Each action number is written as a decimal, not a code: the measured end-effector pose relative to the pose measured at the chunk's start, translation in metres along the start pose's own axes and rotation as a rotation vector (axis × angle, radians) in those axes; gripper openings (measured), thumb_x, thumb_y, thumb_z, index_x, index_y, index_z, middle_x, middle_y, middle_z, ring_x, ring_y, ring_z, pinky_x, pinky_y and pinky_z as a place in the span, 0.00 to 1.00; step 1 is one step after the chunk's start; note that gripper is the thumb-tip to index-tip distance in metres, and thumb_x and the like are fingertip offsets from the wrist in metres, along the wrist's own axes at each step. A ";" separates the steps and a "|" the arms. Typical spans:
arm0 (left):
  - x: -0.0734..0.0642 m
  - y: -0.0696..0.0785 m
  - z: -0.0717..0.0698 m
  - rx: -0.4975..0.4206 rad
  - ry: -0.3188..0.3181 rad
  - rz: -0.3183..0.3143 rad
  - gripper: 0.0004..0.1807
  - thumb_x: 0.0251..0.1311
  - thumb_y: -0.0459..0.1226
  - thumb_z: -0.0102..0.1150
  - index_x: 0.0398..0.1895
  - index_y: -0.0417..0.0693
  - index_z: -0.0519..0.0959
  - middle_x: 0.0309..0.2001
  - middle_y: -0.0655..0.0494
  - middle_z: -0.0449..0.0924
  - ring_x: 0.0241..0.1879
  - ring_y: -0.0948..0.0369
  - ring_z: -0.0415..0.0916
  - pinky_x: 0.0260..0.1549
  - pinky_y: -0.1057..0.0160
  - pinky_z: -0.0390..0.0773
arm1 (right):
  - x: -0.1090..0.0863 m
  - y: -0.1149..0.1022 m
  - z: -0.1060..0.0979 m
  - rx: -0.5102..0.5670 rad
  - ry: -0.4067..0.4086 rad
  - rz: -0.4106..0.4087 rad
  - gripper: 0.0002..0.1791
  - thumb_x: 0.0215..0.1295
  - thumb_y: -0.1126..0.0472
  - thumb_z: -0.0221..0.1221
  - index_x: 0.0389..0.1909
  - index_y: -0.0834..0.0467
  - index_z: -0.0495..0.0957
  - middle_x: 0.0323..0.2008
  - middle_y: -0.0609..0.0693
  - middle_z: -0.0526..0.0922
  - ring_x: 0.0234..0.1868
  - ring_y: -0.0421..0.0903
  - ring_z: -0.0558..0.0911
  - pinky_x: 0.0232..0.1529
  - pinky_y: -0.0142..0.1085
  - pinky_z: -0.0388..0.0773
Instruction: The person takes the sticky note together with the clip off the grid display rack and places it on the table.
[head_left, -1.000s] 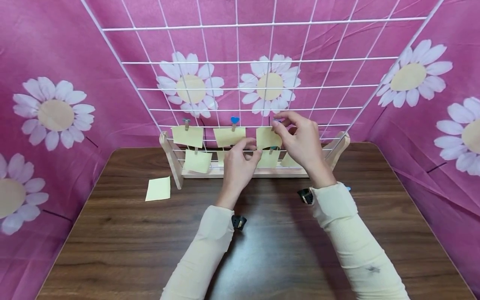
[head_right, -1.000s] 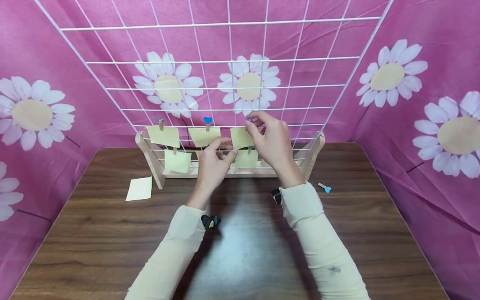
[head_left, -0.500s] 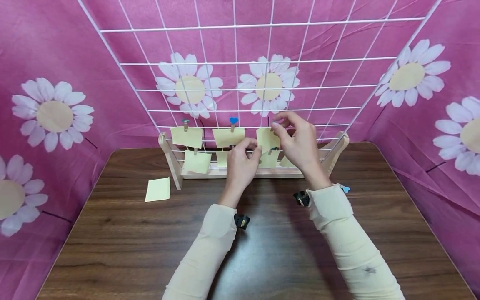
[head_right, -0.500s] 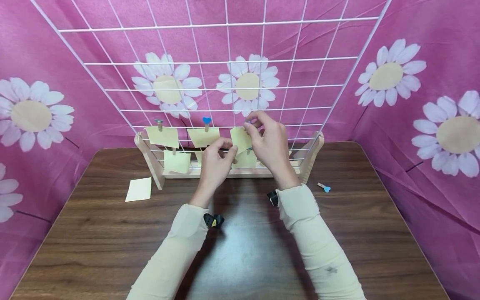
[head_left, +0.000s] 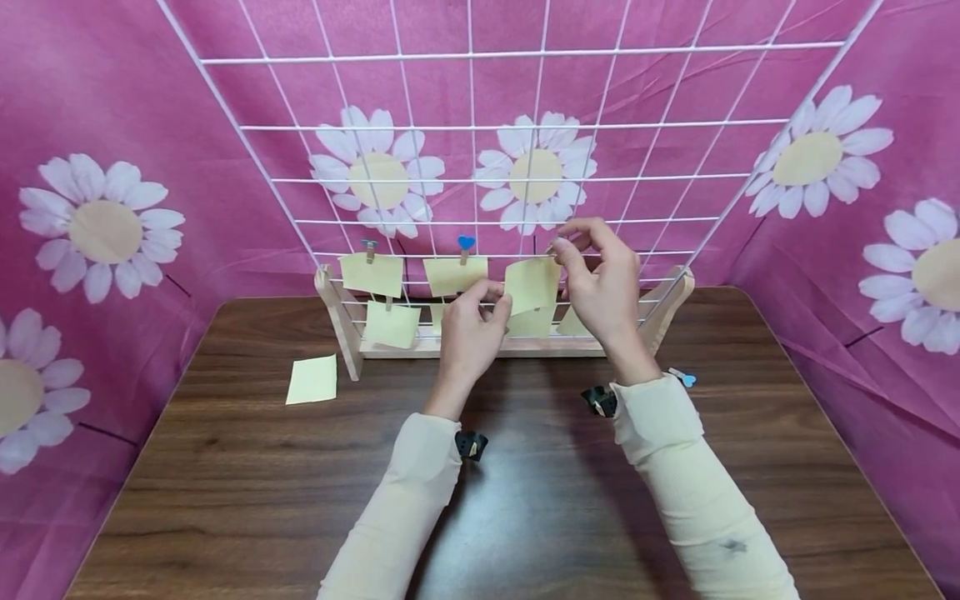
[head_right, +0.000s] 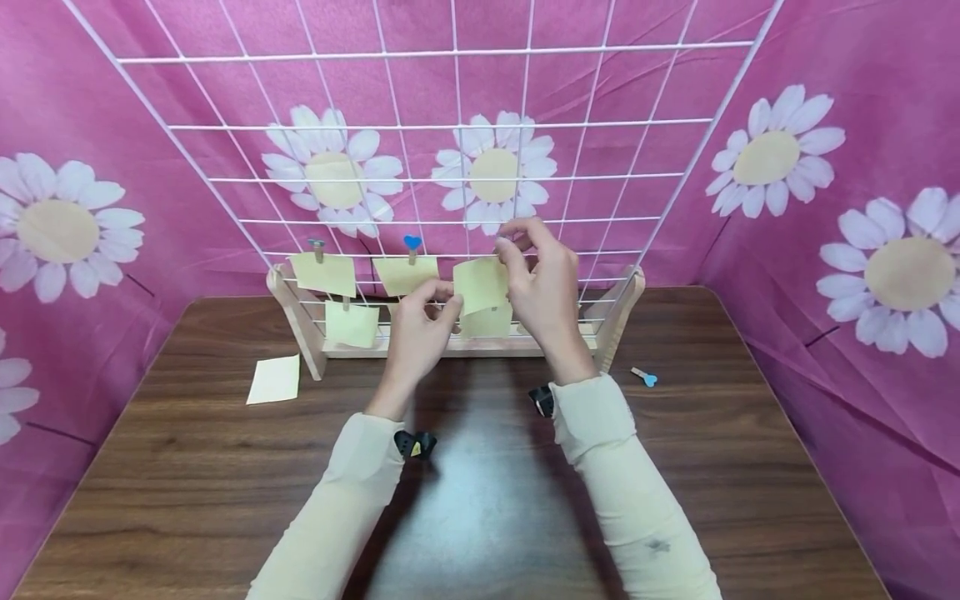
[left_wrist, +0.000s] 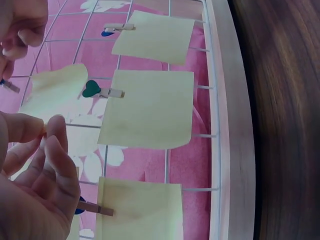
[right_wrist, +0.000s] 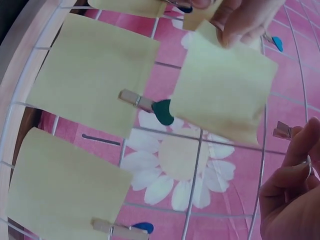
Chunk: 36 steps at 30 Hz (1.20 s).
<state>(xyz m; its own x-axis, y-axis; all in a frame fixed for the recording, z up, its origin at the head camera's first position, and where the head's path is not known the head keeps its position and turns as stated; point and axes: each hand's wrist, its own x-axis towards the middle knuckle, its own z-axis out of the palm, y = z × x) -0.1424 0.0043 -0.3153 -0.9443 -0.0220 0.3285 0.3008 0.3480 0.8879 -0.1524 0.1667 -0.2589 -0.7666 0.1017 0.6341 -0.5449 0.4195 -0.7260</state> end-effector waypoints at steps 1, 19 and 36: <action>0.000 -0.001 -0.002 0.001 0.002 0.007 0.07 0.67 0.35 0.62 0.42 0.42 0.85 0.34 0.53 0.85 0.22 0.62 0.78 0.24 0.64 0.74 | 0.000 0.000 -0.001 0.007 0.008 -0.002 0.06 0.69 0.71 0.61 0.44 0.68 0.80 0.25 0.55 0.81 0.12 0.39 0.75 0.14 0.28 0.73; -0.009 -0.015 -0.030 -0.101 0.034 -0.023 0.07 0.71 0.35 0.57 0.44 0.40 0.83 0.31 0.52 0.80 0.22 0.47 0.80 0.20 0.65 0.77 | -0.018 0.005 -0.027 0.148 0.046 0.134 0.09 0.71 0.71 0.58 0.47 0.72 0.77 0.26 0.50 0.77 0.10 0.40 0.71 0.13 0.29 0.72; -0.035 -0.038 -0.073 -0.095 0.130 -0.083 0.08 0.69 0.32 0.60 0.45 0.36 0.84 0.31 0.45 0.81 0.17 0.63 0.74 0.17 0.71 0.70 | -0.045 0.021 -0.061 0.145 0.077 0.255 0.08 0.73 0.72 0.55 0.48 0.73 0.73 0.22 0.48 0.81 0.10 0.37 0.73 0.12 0.29 0.72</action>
<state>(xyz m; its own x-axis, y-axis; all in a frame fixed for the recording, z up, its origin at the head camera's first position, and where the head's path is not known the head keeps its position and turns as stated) -0.1108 -0.0767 -0.3373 -0.9428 -0.1705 0.2864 0.2399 0.2495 0.9382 -0.1088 0.2256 -0.2866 -0.8601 0.2573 0.4405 -0.3851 0.2389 -0.8914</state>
